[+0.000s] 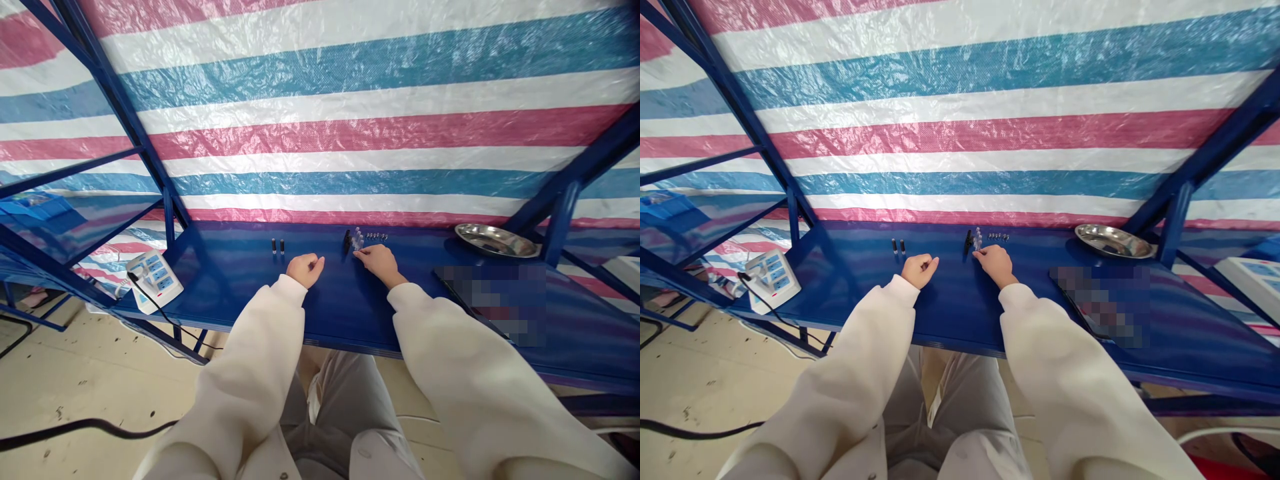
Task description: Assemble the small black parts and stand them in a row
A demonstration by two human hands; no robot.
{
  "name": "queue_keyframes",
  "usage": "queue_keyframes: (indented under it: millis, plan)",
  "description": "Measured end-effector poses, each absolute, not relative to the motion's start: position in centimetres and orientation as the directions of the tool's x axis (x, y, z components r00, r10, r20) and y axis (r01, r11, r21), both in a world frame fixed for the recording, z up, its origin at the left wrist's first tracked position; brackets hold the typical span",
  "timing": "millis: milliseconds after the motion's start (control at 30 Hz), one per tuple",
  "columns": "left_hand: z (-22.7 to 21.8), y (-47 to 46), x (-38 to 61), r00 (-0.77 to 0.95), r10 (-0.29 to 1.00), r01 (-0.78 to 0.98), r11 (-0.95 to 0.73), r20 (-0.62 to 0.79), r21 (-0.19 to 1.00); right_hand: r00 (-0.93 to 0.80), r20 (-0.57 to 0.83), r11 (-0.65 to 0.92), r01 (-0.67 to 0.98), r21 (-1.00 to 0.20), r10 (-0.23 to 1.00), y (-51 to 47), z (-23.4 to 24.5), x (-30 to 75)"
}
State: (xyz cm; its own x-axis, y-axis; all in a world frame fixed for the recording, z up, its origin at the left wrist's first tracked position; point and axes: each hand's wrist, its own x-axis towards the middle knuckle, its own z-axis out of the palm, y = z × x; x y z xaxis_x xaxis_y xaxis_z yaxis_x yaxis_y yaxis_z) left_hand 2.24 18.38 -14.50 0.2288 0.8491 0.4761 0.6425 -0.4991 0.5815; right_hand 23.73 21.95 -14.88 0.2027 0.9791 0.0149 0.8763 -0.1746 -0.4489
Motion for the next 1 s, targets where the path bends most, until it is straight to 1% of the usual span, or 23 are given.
queue_keyframes:
  millis: [267, 600, 767, 833, 900, 1000]
  plan:
    - [-14.6, 18.4, 2.2, 0.23, 0.836, 0.631, -0.517, 0.497, 0.578, 0.231, 0.065, -0.194, 0.914, -0.358, 0.971, 22.4, -15.4, 23.4]
    - [-14.6, 18.4, 2.1, 0.21, 0.844, 0.636, -0.502, 0.494, 0.586, 0.231, 0.031, -0.201, 0.899, -0.389, 0.972, 22.7, -15.4, 23.5]
    - [-14.7, 18.5, 2.1, 0.193, 0.854, 0.635, -0.484, 0.483, 0.602, 0.211, -0.017, -0.202, 0.904, -0.376, 0.977, 22.8, -14.9, 23.7]
    - [-14.6, 18.5, 2.1, 0.184, 0.858, 0.634, -0.476, 0.479, 0.61, 0.185, -0.05, -0.191, 0.918, -0.348, 0.981, 22.6, -14.5, 23.7]
    - [-14.6, 18.4, 2.1, 0.153, 0.867, 0.628, -0.455, 0.474, 0.631, 0.18, -0.057, -0.189, 0.938, -0.291, 0.982, 22.1, -13.8, 23.5]
    - [-14.3, 18.3, 2.1, 0.047, 0.883, 0.604, -0.397, 0.466, 0.691, 0.19, 0.008, -0.185, 0.962, -0.199, 0.982, 20.9, -12.5, 22.5]
